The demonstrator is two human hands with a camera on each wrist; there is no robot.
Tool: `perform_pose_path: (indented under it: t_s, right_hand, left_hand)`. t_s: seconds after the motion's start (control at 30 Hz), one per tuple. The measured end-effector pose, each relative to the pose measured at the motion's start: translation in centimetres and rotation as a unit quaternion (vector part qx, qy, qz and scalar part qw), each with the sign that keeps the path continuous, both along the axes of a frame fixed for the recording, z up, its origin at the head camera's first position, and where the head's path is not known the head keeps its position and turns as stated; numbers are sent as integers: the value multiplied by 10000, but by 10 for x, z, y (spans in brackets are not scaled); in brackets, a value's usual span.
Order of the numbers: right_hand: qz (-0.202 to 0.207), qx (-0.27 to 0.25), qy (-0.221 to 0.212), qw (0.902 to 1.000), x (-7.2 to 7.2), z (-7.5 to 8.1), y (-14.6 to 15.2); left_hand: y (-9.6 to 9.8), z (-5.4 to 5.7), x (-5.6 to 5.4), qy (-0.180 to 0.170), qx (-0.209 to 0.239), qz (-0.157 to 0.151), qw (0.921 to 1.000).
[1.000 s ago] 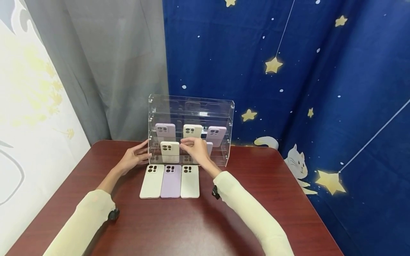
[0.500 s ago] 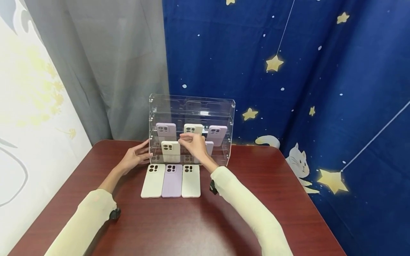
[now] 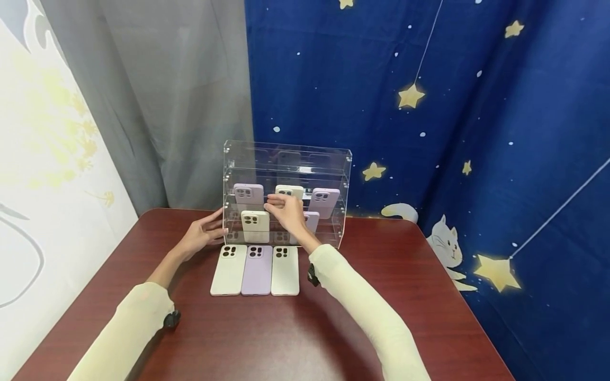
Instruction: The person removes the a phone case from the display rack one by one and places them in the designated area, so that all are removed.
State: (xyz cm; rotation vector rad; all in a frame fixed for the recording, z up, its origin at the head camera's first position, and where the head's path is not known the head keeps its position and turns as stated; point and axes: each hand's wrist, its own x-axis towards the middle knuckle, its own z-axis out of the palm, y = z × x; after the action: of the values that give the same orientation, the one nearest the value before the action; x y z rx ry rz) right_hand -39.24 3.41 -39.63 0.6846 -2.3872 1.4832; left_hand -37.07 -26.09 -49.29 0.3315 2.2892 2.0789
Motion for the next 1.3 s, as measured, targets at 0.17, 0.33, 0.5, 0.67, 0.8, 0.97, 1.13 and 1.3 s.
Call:
perform_pose_path:
  t_s: [0.17, 0.33, 0.5, 0.67, 0.8, 0.97, 1.13, 1.3]
  right_hand:
    - [-107, 49, 99, 9999, -1, -1, -5]
    - [-127, -12, 34, 9999, -2, -2, -11]
    - [-98, -146, -127, 9998, -3, -1, -16]
    - [-127, -173, -99, 9997, -4, 1, -22]
    - [-206, -123, -15, 9997, -6, 1, -26]
    - [-340, -131, 88, 9993, -5, 3, -29]
    - [-627, 74, 228, 9977, -5, 4, -31]
    - [-729, 158, 322, 9967, -5, 5, -32]
  left_hand:
    - [0, 0, 0, 25, -37, -1, 10000]
    - [0, 0, 0, -1, 78, -41, 10000]
    - [0, 0, 1, -23, 70, -48, 10000]
    - [-1, 0, 1, -52, 81, -45, 9999]
    - [-1, 0, 0, -18, 60, -55, 10000]
    - [-1, 0, -1, 22, 68, -61, 10000]
    - [0, -1, 0, -1, 98, -30, 9999]
    - [0, 0, 0, 6, 113, -17, 9999]
